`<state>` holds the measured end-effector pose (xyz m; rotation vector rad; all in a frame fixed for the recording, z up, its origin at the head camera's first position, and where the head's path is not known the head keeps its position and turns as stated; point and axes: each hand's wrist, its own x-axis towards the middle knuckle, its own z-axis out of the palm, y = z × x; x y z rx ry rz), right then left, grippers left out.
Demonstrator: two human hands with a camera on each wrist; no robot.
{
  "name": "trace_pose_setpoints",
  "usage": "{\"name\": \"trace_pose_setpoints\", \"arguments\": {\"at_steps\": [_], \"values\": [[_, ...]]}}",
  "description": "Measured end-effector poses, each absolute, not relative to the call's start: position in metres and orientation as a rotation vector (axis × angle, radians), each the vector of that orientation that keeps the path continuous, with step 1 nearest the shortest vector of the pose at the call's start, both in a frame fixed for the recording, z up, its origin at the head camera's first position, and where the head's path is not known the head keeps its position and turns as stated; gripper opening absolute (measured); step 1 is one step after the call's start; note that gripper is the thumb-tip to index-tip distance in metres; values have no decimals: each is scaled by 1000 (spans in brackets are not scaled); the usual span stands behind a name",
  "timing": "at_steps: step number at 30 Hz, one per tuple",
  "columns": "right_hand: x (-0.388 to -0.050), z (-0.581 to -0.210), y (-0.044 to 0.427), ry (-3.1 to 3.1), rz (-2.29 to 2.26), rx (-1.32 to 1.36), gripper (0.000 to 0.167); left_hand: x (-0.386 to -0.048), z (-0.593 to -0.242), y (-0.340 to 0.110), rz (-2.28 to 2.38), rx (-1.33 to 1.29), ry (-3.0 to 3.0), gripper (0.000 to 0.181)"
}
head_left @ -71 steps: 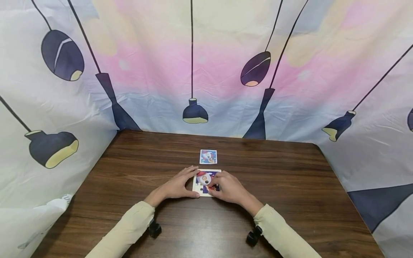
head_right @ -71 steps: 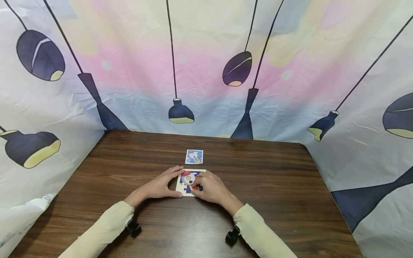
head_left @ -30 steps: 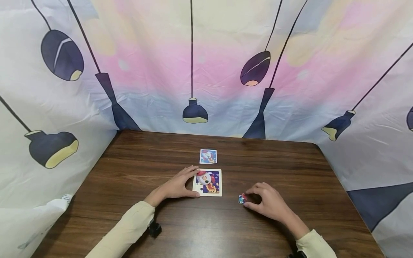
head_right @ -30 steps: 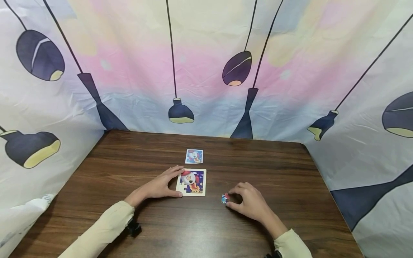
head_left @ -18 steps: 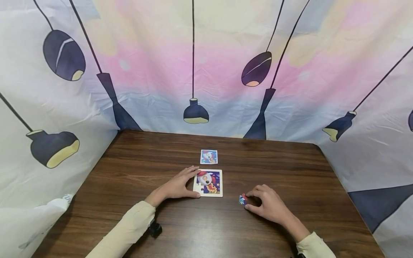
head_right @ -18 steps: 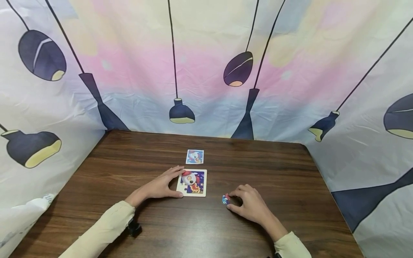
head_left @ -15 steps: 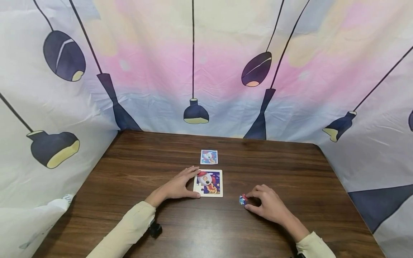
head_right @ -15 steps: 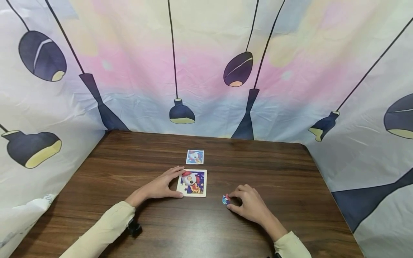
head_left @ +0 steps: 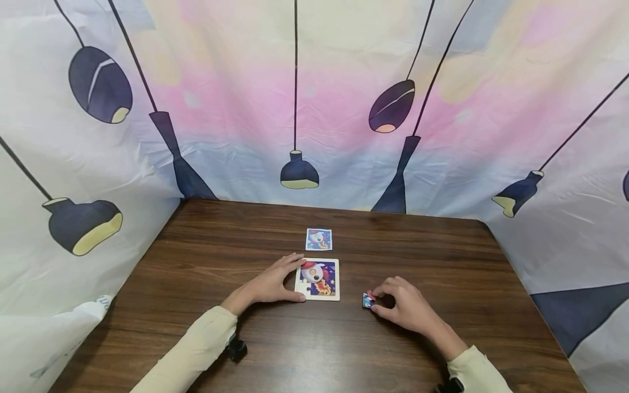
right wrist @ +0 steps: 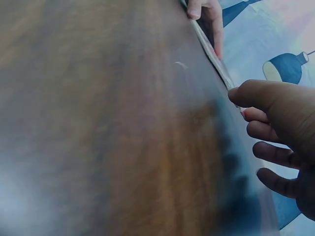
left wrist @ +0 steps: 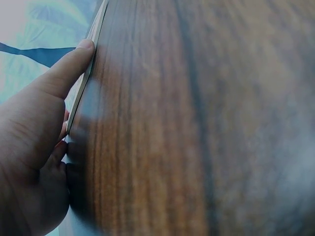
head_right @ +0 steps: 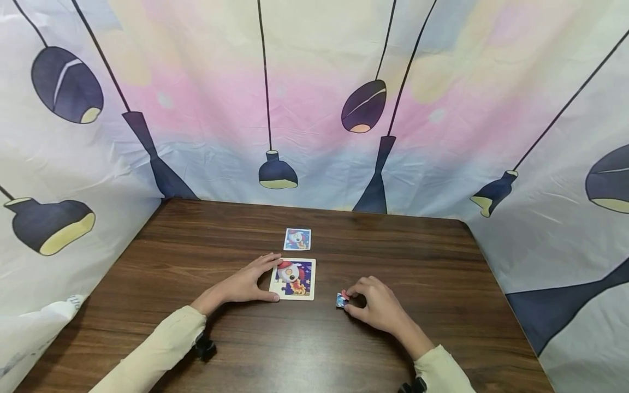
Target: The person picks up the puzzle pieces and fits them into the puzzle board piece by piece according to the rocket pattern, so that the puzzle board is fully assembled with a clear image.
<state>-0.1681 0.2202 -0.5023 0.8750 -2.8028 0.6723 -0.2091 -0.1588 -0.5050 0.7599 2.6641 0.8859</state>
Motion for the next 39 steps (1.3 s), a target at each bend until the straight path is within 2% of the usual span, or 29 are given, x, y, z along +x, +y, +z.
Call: {"name": "trace_pose_setpoints", "arguments": {"at_steps": [7, 21, 39], "values": [[-182, -494, 203, -2793, 666, 883, 24, -210, -506, -159, 889, 764, 2661, 101], [-208, -497, 141, -2749, 727, 1069, 25, -211, -506, -158, 877, 757, 2658, 101], [-221, -502, 91, -2689, 658, 1257, 22, -212, -505, -162, 847, 791, 2653, 105]]}}
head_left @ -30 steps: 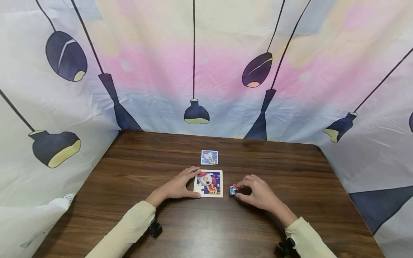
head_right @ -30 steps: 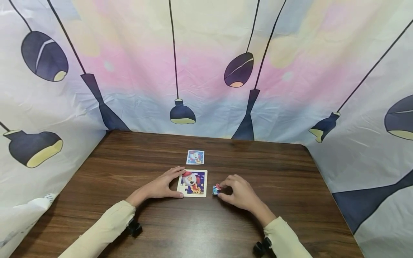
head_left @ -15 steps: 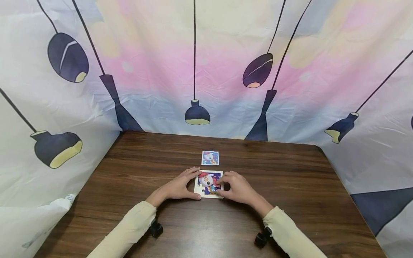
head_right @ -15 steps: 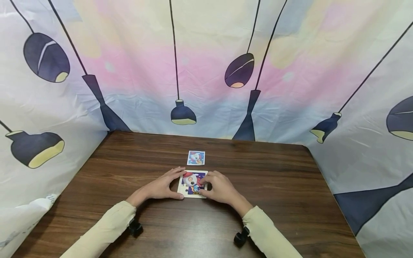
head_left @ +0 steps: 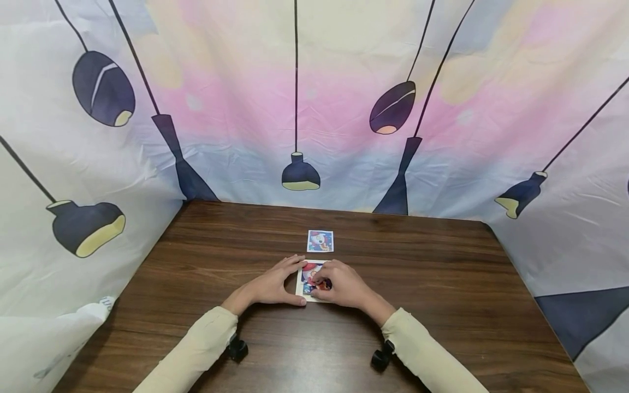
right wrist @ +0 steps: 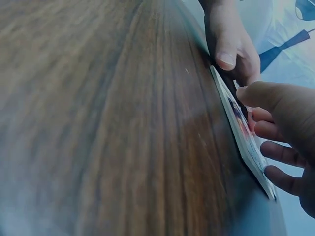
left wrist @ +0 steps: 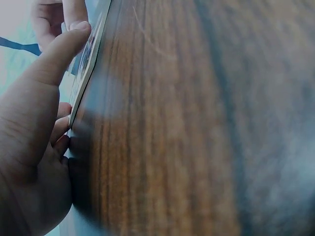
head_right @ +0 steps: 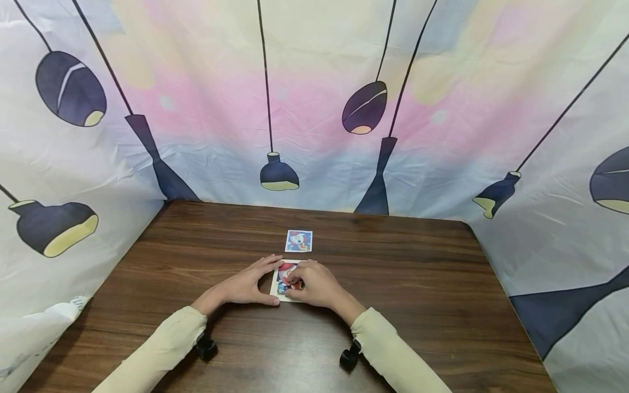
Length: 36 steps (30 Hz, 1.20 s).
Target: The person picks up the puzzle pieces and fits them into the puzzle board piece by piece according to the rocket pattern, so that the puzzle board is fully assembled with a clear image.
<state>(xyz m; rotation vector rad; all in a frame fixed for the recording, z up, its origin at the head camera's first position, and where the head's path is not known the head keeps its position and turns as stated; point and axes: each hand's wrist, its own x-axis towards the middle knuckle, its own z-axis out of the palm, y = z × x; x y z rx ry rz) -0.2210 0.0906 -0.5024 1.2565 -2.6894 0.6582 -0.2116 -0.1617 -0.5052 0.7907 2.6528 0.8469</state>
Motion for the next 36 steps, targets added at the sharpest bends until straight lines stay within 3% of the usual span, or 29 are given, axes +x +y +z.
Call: {"name": "trace_pose_setpoints", "arguments": {"at_steps": [36], "values": [[-220, -502, 82, -2661, 563, 1316, 21, -212, -506, -162, 849, 816, 2655, 100]]}}
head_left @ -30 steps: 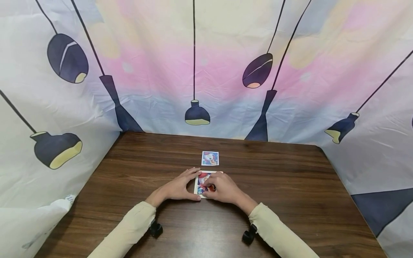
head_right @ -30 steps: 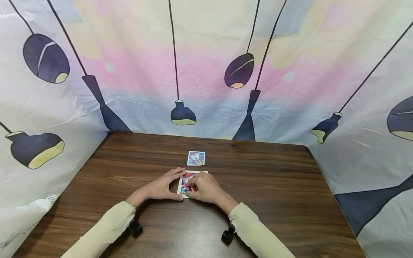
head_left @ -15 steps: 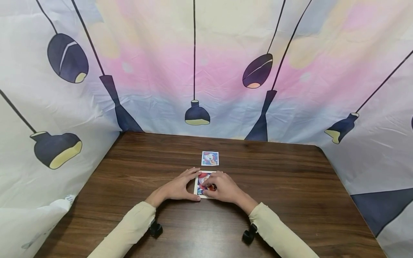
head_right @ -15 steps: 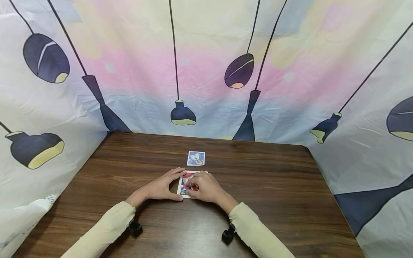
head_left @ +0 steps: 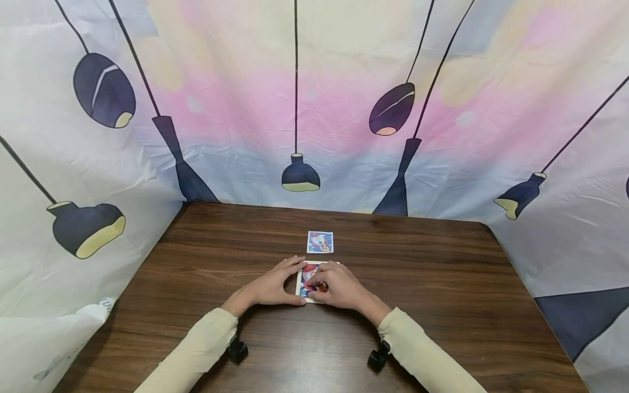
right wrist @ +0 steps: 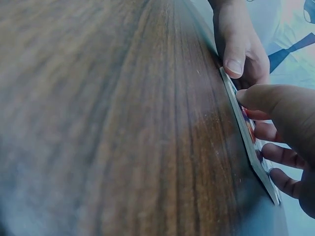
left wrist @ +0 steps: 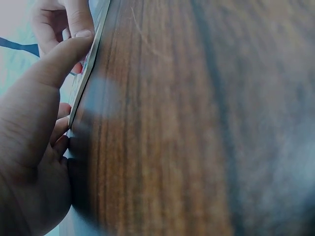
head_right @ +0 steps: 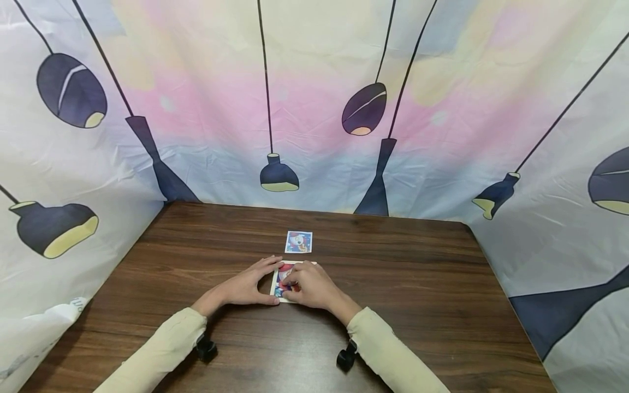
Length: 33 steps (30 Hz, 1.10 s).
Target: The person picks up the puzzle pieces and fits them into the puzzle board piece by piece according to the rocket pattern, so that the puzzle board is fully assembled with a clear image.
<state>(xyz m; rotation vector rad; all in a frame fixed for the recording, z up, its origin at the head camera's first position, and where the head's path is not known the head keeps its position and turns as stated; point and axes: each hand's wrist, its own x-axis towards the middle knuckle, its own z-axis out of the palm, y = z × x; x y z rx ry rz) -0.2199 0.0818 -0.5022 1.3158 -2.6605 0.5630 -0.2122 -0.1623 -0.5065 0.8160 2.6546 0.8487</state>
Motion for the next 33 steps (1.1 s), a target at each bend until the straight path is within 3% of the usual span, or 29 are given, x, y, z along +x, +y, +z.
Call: {"name": "trace_pose_setpoints", "arguments": {"at_steps": [11, 33], "values": [[-225, -500, 99, -2631, 681, 1331, 20, -211, -505, -160, 867, 800, 2647, 91], [-216, -498, 180, -2630, 834, 1025, 22, -210, -504, -161, 907, 796, 2641, 92]]}}
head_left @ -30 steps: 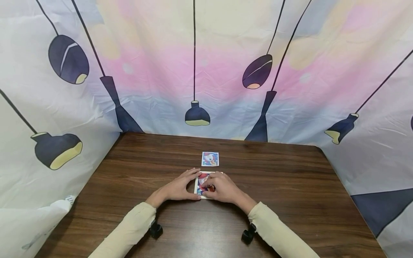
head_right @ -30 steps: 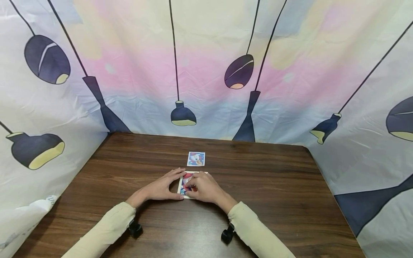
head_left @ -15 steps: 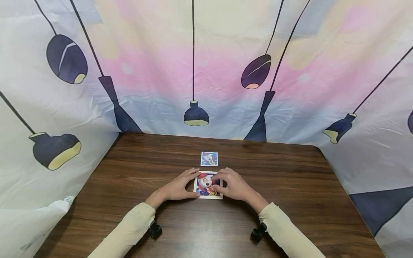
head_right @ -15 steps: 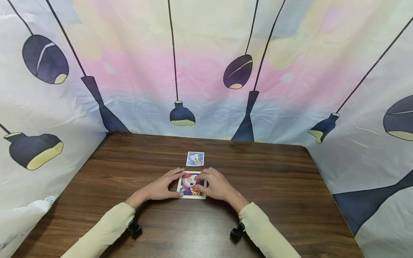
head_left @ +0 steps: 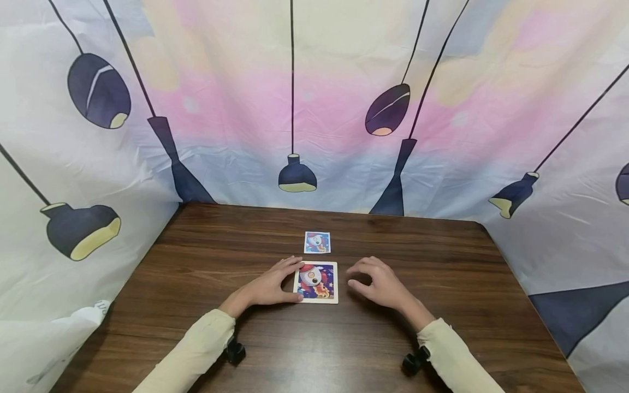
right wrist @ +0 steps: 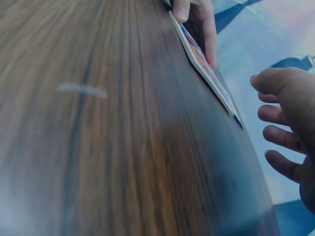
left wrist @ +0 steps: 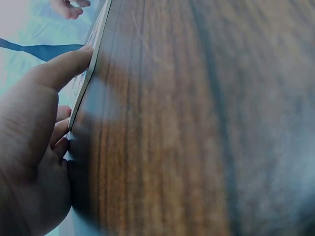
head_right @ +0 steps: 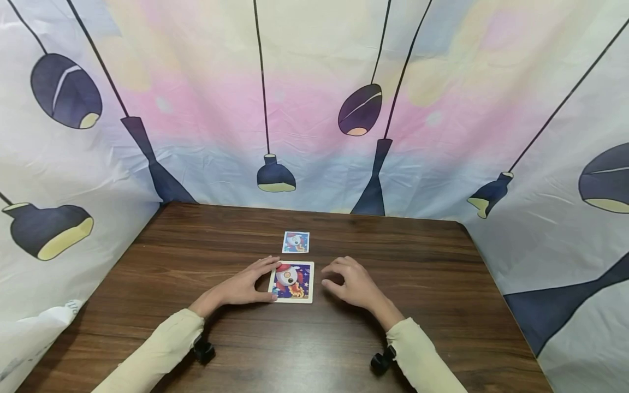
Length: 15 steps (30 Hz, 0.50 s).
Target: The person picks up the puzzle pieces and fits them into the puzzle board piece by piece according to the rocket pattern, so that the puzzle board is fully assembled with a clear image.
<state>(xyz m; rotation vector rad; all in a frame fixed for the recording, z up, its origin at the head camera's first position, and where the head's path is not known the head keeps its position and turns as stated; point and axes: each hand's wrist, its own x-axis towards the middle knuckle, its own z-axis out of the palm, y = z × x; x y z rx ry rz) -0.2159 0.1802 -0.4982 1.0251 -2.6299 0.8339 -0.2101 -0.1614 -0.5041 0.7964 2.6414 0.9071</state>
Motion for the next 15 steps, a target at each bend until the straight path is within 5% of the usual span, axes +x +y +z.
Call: {"name": "trace_pose_setpoints", "arguments": {"at_steps": [15], "values": [[-213, -504, 218, -2609, 875, 918, 21, -210, -505, -162, 911, 799, 2635, 91]]}}
